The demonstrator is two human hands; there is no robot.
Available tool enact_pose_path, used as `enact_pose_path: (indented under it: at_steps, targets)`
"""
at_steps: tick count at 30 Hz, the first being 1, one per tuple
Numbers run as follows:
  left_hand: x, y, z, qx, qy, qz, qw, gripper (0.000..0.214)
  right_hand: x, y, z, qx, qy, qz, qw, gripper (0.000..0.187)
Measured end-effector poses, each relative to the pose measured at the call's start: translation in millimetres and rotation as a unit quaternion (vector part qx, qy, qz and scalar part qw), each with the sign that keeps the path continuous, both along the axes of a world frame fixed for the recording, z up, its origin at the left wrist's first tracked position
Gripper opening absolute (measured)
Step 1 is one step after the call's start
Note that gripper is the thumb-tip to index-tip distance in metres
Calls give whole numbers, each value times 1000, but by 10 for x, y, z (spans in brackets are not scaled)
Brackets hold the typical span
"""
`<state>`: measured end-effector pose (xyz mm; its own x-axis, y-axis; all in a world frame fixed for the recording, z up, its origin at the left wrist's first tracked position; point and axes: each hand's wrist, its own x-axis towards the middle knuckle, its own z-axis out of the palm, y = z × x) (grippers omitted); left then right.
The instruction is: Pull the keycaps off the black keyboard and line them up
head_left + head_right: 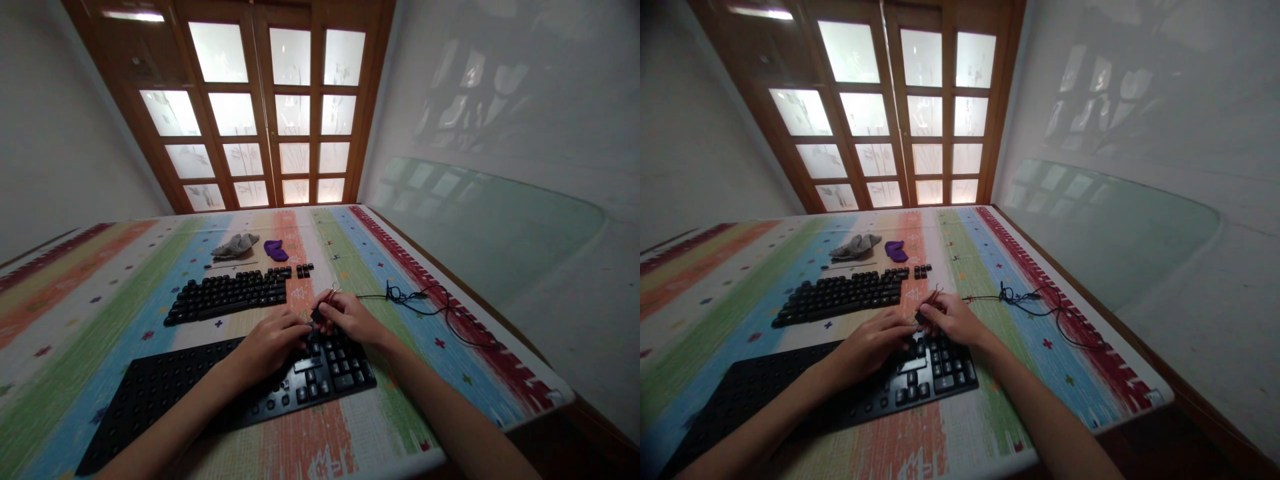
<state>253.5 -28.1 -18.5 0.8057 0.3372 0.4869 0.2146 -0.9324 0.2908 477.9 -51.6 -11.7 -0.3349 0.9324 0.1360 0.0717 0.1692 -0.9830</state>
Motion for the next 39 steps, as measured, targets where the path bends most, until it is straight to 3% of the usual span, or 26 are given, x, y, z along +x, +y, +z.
enact_pose_path:
  at_steps: [6,11,22,29,34,39]
  targets:
    - [3,-4,68,96,-28,36,994,19,-14,-8,25,-5,6,4,1000,50]
    - [23,-42,112,152,-54,16,987,18,8,14,16,-8,32,10,999,49]
    - [38,-83,157,163,-131,17,978,19,61,60,6,-50,115,17,992,48]
    - [6,-57,141,172,-225,54,958,33,44,86,20,-85,190,-77,975,46]
    - [87,125,221,126,-176,80,973,28,73,160,-10,-69,201,-175,961,49]
    - [260,491,192,47,-93,99,990,17,87,180,3,-27,174,-206,963,48]
